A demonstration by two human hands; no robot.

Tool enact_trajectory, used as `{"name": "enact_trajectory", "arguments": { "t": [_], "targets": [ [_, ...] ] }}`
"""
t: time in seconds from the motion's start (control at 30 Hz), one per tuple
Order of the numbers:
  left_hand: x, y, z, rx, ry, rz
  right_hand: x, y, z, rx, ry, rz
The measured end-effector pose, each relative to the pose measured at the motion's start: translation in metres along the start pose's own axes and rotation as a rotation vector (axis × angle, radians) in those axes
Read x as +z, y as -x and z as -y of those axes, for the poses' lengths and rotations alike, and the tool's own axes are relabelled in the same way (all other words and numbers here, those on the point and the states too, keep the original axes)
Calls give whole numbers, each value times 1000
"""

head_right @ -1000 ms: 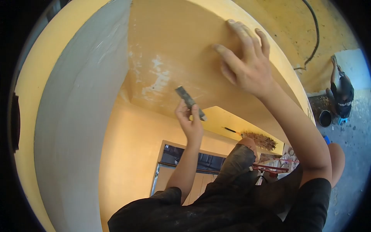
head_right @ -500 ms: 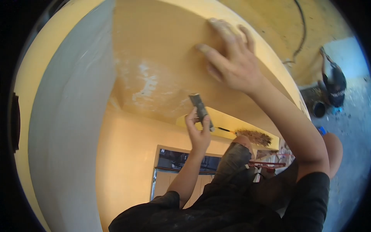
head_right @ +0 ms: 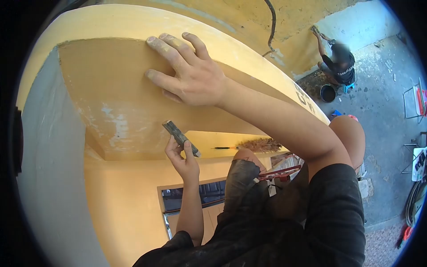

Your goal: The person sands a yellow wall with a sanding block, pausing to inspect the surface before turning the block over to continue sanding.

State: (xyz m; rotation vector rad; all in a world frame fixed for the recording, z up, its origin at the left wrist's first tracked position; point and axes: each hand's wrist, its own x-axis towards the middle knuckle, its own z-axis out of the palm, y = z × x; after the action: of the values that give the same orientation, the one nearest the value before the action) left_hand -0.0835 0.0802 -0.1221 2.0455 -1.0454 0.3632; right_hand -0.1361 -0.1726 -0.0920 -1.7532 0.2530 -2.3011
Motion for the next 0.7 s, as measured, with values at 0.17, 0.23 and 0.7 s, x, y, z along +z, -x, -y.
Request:
{"name": "enact_trajectory", "arguments": {
  "t": [0.17, 0.23, 0.7],
  "targets": [
    [4, -3, -1, 101, -71, 18, 0, -1, -1, -1, 4, 9],
    [4, -3, -2, 106, -81, 18, -2, 0, -1, 5, 6, 16],
    [-9, -16, -2, 122, -78, -56, -9, 0, 0, 11, -35, 40]
  ]
}}
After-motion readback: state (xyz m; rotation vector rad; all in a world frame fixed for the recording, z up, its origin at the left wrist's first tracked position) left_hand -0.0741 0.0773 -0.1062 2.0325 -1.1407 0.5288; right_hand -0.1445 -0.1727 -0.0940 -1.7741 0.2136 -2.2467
